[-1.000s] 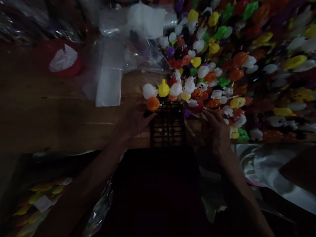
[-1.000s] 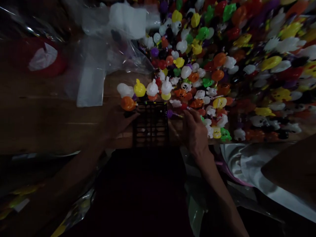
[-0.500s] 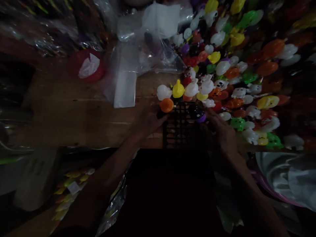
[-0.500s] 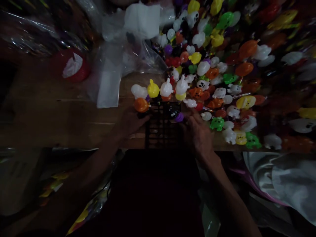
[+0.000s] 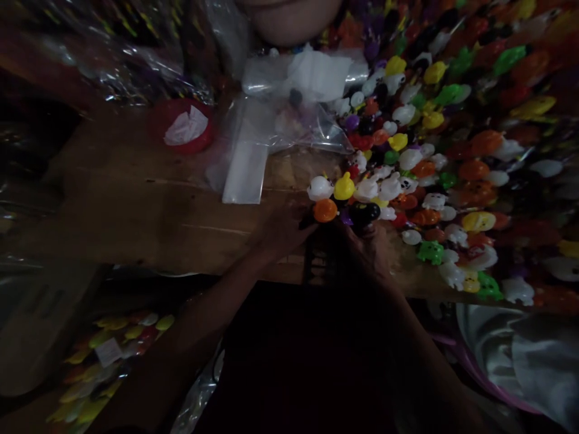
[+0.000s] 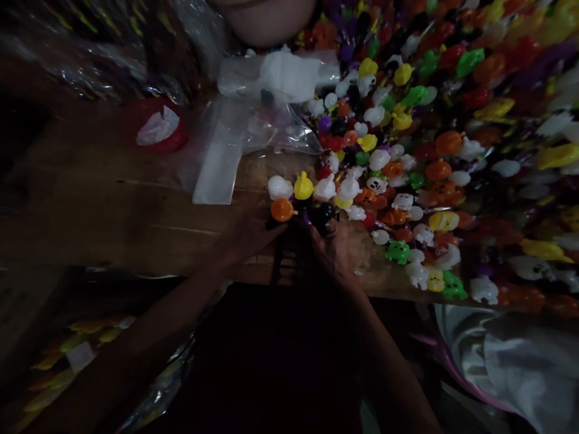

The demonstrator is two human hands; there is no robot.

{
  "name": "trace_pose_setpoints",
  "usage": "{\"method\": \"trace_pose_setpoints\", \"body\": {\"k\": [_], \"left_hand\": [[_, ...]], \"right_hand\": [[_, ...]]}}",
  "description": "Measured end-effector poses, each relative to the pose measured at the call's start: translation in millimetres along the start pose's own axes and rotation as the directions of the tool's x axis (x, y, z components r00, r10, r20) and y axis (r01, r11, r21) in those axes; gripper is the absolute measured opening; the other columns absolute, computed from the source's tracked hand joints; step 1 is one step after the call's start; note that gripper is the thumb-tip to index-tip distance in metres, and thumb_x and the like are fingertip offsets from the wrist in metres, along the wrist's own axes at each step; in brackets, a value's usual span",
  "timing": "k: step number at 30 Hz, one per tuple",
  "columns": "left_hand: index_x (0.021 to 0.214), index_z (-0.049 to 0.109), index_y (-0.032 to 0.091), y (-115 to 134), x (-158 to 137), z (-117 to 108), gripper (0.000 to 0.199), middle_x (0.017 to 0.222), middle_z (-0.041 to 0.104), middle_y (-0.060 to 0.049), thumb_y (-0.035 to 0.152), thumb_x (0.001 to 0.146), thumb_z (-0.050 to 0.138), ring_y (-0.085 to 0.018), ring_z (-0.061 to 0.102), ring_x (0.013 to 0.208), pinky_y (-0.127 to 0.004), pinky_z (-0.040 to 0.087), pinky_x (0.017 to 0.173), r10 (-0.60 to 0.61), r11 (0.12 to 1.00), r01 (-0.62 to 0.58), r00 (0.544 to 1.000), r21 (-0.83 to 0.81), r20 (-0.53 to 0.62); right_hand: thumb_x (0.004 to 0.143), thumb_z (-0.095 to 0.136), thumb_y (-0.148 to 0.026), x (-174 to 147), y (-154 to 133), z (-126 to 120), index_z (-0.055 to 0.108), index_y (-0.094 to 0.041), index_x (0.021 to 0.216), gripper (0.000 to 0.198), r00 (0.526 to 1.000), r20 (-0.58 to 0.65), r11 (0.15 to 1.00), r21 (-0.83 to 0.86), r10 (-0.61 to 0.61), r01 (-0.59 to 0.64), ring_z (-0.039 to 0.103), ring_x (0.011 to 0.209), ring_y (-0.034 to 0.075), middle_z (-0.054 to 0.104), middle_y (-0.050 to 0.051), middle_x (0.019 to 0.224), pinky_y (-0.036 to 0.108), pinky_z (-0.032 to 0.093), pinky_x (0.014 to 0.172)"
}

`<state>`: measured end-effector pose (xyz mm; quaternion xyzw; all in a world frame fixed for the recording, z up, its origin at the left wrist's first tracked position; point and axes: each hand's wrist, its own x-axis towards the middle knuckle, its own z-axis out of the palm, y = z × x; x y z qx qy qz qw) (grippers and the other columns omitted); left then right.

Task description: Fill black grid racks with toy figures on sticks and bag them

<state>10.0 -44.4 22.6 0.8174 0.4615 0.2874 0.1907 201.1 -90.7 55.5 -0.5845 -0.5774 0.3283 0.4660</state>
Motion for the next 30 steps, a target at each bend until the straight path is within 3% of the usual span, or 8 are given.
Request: {"method": "trace_pose_setpoints", "body": {"k": [7, 12, 16, 21, 27, 30], "left_hand": [[0.119, 0.072, 0.025, 1, 0, 4, 0.030, 0.115, 0.077, -0.004, 0.032, 0.090, 0.071, -0.027, 0.069, 0.112, -0.046, 0.052, 0.100, -0.043, 0.999, 0.043, 0.999, 0.010, -0.002], [0.117, 0.072, 0.024, -2, 1, 4, 0.028, 0.117, 0.076, -0.005, 0.033, 0.091, 0.070, -0.027, 0.069, 0.110, -0.047, 0.052, 0.101, -0.014, 1.000, 0.014, 1.000, -0.007, 0.018], [0.117, 0.072, 0.024, -4, 0, 5, 0.029, 0.116, 0.076, -0.005, 0.035, 0.090, 0.071, -0.025, 0.068, 0.112, -0.044, 0.053, 0.102, -0.050, 0.998, 0.050, 0.999, -0.044, -0.004], [0.119, 0.072, 0.026, -6, 0, 5, 0.032, 0.116, 0.076, -0.004, 0.036, 0.089, 0.072, -0.024, 0.068, 0.111, -0.043, 0.053, 0.103, -0.074, 0.997, 0.074, 0.997, -0.022, 0.017], [0.116, 0.072, 0.024, -3, -1, 1, 0.031, 0.119, 0.075, -0.004, 0.026, 0.085, 0.074, -0.025, 0.067, 0.113, -0.044, 0.052, 0.105, -0.077, 0.997, 0.078, 0.997, -0.007, 0.031], [0.116, 0.072, 0.024, -1, -2, -2, 0.030, 0.120, 0.075, -0.004, 0.026, 0.086, 0.073, -0.024, 0.067, 0.114, -0.043, 0.053, 0.104, -0.058, 0.998, 0.058, 0.998, -0.034, 0.011]], "right_hand": [[0.086, 0.069, -0.045, 0, 8, -2, 0.074, -0.018, 0.096, 0.029, 0.998, 0.007, 0.997, -0.047, 0.066, -0.065, 0.068, 0.085, 0.022, 0.076, 0.007, 0.094, 0.035, 0.055, 0.076], [0.086, 0.067, -0.043, 1, 9, -2, 0.073, -0.020, 0.089, 0.025, 1.000, 0.030, 0.999, -0.040, 0.007, -0.006, 0.067, 0.080, 0.019, 0.075, 0.004, 0.087, 0.033, 0.054, 0.074], [0.084, 0.067, -0.040, 0, -2, -8, 0.072, -0.019, 0.074, 0.024, 0.995, 0.047, 0.996, -0.033, 0.085, -0.084, 0.064, 0.068, 0.016, 0.072, 0.002, 0.073, 0.027, 0.050, 0.063], [0.076, 0.076, -0.042, -3, -1, -7, 0.072, -0.019, 0.069, 0.024, 0.979, -0.067, 0.981, 0.056, 0.190, -0.187, 0.064, 0.064, 0.014, 0.072, 0.000, 0.069, 0.024, 0.048, 0.059], [0.078, 0.075, -0.048, -2, 0, 12, 0.073, -0.020, 0.071, 0.029, 0.990, -0.058, 0.982, 0.151, 0.125, -0.115, 0.066, 0.071, 0.017, 0.073, 0.002, 0.073, 0.029, 0.053, 0.065], [0.081, 0.069, -0.048, 1, 1, 11, 0.072, -0.021, 0.074, 0.028, 1.000, -0.023, 0.996, 0.087, 0.021, -0.019, 0.067, 0.078, 0.020, 0.071, 0.002, 0.074, 0.032, 0.055, 0.069]]}}
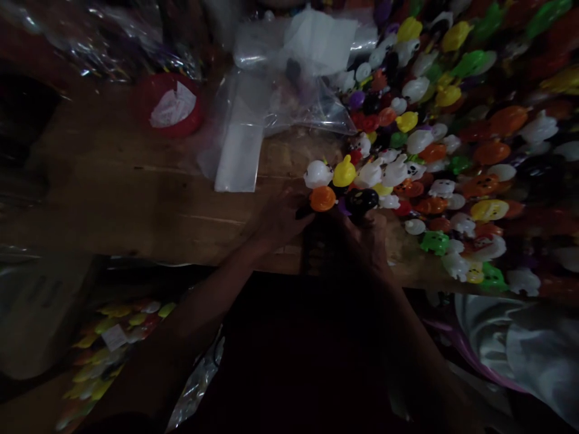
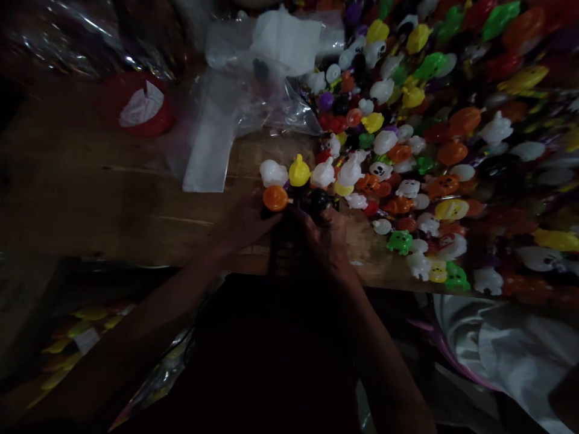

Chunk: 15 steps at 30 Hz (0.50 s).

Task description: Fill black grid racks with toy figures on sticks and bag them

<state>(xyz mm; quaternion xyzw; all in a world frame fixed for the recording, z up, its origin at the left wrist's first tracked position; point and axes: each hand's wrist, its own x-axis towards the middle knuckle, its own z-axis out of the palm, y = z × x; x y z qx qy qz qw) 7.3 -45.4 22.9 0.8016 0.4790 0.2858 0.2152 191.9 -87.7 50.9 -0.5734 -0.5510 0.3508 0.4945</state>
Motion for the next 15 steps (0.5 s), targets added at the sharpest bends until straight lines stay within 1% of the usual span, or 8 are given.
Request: {"method": "trace_pose_setpoints", "body": {"k": [3, 5, 8, 10, 11, 13, 15], "left_hand": [[0.114, 0.073, 0.025, 1, 0, 0, 0.026, 0.116, 0.076, -0.004, 0.030, 0.089, 0.072, -0.023, 0.069, 0.109, -0.042, 0.054, 0.101, 0.021, 1.000, -0.021, 0.999, -0.012, -0.028], [0.110, 0.074, 0.024, -1, 0, 3, 0.023, 0.112, 0.076, -0.004, 0.032, 0.089, 0.072, -0.024, 0.070, 0.105, -0.041, 0.055, 0.097, 0.038, 0.999, -0.038, 0.998, -0.005, -0.047], [0.109, 0.073, 0.023, -4, -2, 7, 0.022, 0.108, 0.077, -0.005, 0.031, 0.088, 0.073, -0.024, 0.070, 0.103, -0.041, 0.056, 0.093, 0.065, 0.998, -0.064, 0.996, 0.019, -0.063], [0.110, 0.072, 0.021, -3, -7, 6, 0.024, 0.105, 0.076, -0.005, 0.030, 0.088, 0.073, -0.024, 0.070, 0.100, -0.040, 0.058, 0.090, 0.066, 0.997, -0.063, 0.995, 0.049, -0.073], [0.110, 0.071, 0.020, 0, -11, 3, 0.025, 0.103, 0.076, -0.006, 0.031, 0.087, 0.073, -0.024, 0.071, 0.097, -0.039, 0.059, 0.087, 0.067, 0.996, -0.062, 0.994, 0.063, -0.090], [0.111, 0.067, 0.019, 11, -20, -11, 0.027, 0.100, 0.075, -0.006, 0.031, 0.088, 0.071, -0.023, 0.071, 0.093, -0.037, 0.060, 0.083, 0.087, 0.994, -0.074, 0.984, 0.086, -0.155], [0.114, 0.064, 0.020, 30, -27, -32, 0.028, 0.101, 0.073, -0.007, 0.030, 0.089, 0.069, -0.023, 0.070, 0.093, -0.038, 0.060, 0.082, 0.150, 0.986, -0.125, 0.956, 0.113, -0.251]], "right_hand": [[0.086, 0.062, -0.039, 2, 5, -8, 0.070, -0.021, 0.074, 0.023, 0.992, 0.074, 0.984, -0.138, -0.101, 0.111, 0.065, 0.074, 0.020, 0.070, 0.003, 0.076, 0.032, 0.054, 0.069], [0.087, 0.060, -0.031, 1, 9, -12, 0.068, -0.021, 0.073, 0.018, 0.980, 0.097, 0.960, -0.207, -0.172, 0.189, 0.062, 0.069, 0.018, 0.070, 0.004, 0.077, 0.031, 0.052, 0.066], [0.085, 0.059, -0.021, 0, 15, -13, 0.066, -0.020, 0.076, 0.012, 0.952, 0.092, 0.915, -0.260, -0.294, 0.308, 0.062, 0.067, 0.017, 0.069, 0.005, 0.078, 0.029, 0.050, 0.063], [0.085, 0.055, -0.015, -1, 17, -11, 0.066, -0.020, 0.079, 0.014, 0.933, 0.100, 0.896, -0.260, -0.345, 0.359, 0.063, 0.069, 0.017, 0.069, 0.005, 0.081, 0.028, 0.050, 0.062], [0.085, 0.053, -0.013, -1, 18, -11, 0.067, -0.020, 0.080, 0.016, 0.927, 0.109, 0.892, -0.250, -0.359, 0.375, 0.063, 0.070, 0.016, 0.068, 0.005, 0.082, 0.027, 0.049, 0.062], [0.086, 0.052, -0.012, 0, 18, -10, 0.067, -0.019, 0.082, 0.017, 0.917, 0.132, 0.891, -0.220, -0.376, 0.397, 0.064, 0.071, 0.017, 0.068, 0.005, 0.083, 0.027, 0.050, 0.063], [0.088, 0.055, -0.014, 1, 18, -9, 0.067, -0.020, 0.083, 0.014, 0.911, 0.131, 0.892, -0.192, -0.391, 0.410, 0.065, 0.074, 0.018, 0.069, 0.006, 0.084, 0.028, 0.051, 0.067]]}}
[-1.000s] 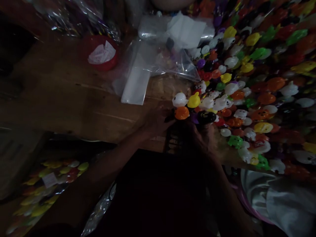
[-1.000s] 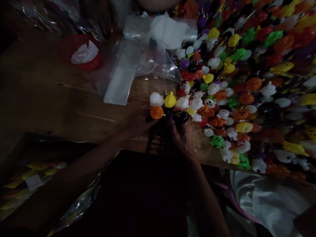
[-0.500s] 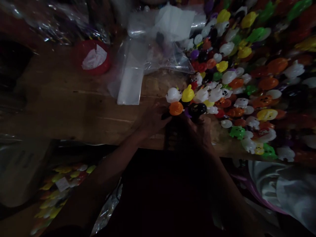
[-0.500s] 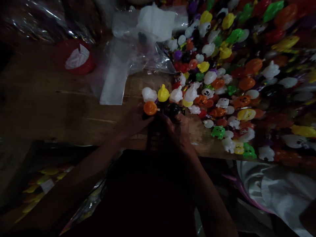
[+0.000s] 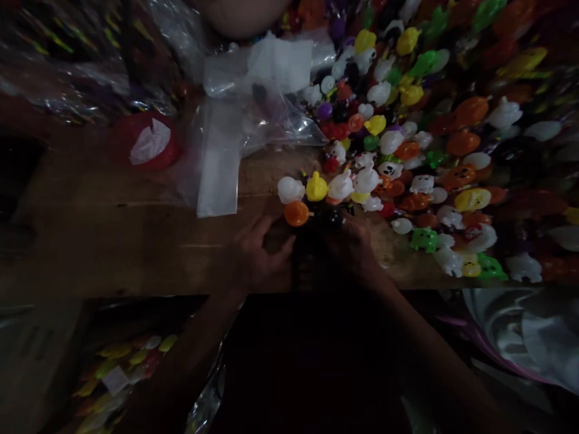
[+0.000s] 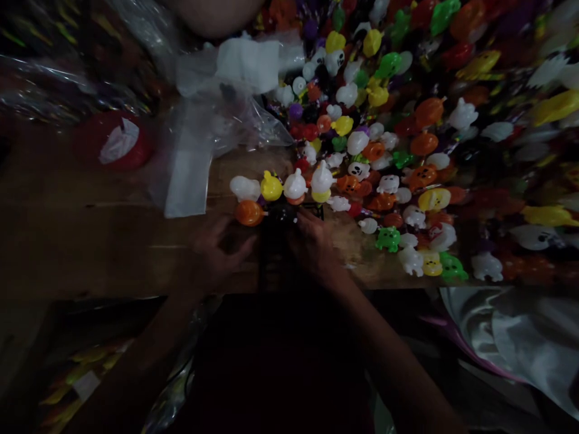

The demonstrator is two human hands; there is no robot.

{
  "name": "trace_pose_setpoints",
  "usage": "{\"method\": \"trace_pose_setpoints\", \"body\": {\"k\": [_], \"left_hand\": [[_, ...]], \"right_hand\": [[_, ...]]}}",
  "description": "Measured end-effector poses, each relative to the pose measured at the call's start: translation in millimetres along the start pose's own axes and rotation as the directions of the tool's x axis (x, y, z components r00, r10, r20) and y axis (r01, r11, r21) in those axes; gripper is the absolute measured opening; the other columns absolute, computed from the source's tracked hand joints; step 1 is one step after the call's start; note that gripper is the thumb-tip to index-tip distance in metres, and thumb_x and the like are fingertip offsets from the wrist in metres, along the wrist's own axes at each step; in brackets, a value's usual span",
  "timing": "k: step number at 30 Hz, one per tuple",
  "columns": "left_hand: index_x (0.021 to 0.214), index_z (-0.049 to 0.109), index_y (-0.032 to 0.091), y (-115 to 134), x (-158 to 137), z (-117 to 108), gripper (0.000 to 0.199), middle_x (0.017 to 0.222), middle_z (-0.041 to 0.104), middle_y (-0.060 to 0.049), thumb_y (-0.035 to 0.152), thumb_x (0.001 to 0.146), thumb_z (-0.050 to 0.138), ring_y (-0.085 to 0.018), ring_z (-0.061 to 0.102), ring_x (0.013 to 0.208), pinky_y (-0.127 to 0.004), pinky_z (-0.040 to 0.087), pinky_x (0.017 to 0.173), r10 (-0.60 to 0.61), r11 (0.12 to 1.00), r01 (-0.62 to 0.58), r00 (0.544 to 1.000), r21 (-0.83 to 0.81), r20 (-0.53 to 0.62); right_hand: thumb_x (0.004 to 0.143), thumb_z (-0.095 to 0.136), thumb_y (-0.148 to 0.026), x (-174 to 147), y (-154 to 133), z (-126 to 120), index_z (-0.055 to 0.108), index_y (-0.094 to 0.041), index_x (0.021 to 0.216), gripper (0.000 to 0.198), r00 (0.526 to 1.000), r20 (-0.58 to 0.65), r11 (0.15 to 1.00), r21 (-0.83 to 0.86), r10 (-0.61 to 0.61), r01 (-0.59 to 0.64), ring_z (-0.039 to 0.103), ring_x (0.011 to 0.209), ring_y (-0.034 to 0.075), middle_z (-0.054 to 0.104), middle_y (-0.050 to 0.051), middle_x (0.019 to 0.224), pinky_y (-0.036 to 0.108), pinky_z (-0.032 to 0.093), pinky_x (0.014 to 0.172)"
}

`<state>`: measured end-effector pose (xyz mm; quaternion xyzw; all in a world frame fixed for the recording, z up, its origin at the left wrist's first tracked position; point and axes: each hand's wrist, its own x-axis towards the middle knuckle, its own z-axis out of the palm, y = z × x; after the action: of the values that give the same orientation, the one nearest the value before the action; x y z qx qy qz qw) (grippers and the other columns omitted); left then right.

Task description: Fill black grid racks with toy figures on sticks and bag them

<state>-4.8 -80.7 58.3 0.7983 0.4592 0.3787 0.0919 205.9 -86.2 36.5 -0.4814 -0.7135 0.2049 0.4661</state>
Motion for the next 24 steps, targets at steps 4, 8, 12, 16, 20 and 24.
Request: {"method": "trace_pose_setpoints", "body": {"k": [4, 8, 12, 16, 20, 24], "left_hand": [[0.119, 0.059, 0.019, 33, 22, -34, 0.046, 0.108, 0.069, -0.010, 0.037, 0.082, 0.079, -0.027, 0.067, 0.102, -0.044, 0.058, 0.088, 0.213, 0.977, -0.209, 0.971, 0.051, -0.105], [0.118, 0.060, 0.017, 42, 43, -25, 0.049, 0.108, 0.071, -0.011, 0.045, 0.083, 0.078, -0.030, 0.068, 0.104, -0.045, 0.055, 0.092, 0.286, 0.954, -0.287, 0.958, 0.090, 0.023], [0.115, 0.063, 0.024, 38, 45, -8, 0.037, 0.098, 0.073, -0.006, 0.044, 0.086, 0.075, -0.028, 0.071, 0.092, -0.042, 0.057, 0.082, 0.251, 0.960, -0.254, 0.967, 0.115, 0.037], [0.119, 0.064, 0.029, 36, 45, -10, 0.032, 0.106, 0.075, -0.004, 0.042, 0.090, 0.071, -0.027, 0.072, 0.093, -0.039, 0.054, 0.076, 0.263, 0.954, -0.276, 0.957, 0.115, 0.120], [0.116, 0.064, 0.029, 37, 46, -13, 0.031, 0.103, 0.075, -0.004, 0.044, 0.090, 0.071, -0.026, 0.071, 0.086, -0.036, 0.050, 0.069, 0.253, 0.946, -0.279, 0.954, 0.165, 0.161], [0.111, 0.065, 0.027, 37, 46, -8, 0.031, 0.090, 0.075, -0.003, 0.046, 0.088, 0.071, -0.022, 0.069, 0.075, -0.032, 0.046, 0.061, 0.282, 0.928, -0.300, 0.953, 0.222, 0.108]], "right_hand": [[0.091, 0.054, -0.017, 5, 1, 0, 0.068, -0.020, 0.089, 0.015, 1.000, 0.023, 1.000, -0.012, 0.014, -0.014, 0.067, 0.079, 0.018, 0.071, 0.008, 0.092, 0.029, 0.053, 0.071], [0.091, 0.052, -0.016, 9, -3, -3, 0.069, -0.017, 0.095, 0.018, 0.972, 0.217, 0.996, -0.053, 0.086, -0.076, 0.067, 0.083, 0.019, 0.071, 0.010, 0.098, 0.030, 0.054, 0.072], [0.090, 0.052, -0.011, 7, -2, -4, 0.068, -0.017, 0.109, 0.026, 0.946, 0.303, 0.993, -0.079, 0.112, -0.092, 0.068, 0.094, 0.021, 0.069, 0.011, 0.113, 0.034, 0.055, 0.083], [0.090, 0.050, -0.007, 4, 3, 5, 0.065, -0.015, 0.106, 0.024, 0.957, 0.267, 0.989, -0.121, 0.112, -0.083, 0.068, 0.097, 0.021, 0.067, 0.015, 0.119, 0.032, 0.055, 0.083], [0.092, 0.050, -0.007, 0, -2, 11, 0.064, -0.015, 0.106, 0.021, 0.969, 0.223, 0.986, -0.150, 0.105, -0.072, 0.066, 0.099, 0.020, 0.067, 0.014, 0.115, 0.030, 0.054, 0.084], [0.097, 0.048, -0.014, -15, -18, -14, 0.064, -0.016, 0.112, 0.022, 0.986, 0.134, 0.966, -0.250, 0.098, -0.062, 0.065, 0.092, 0.019, 0.069, 0.011, 0.106, 0.030, 0.053, 0.080]]}}
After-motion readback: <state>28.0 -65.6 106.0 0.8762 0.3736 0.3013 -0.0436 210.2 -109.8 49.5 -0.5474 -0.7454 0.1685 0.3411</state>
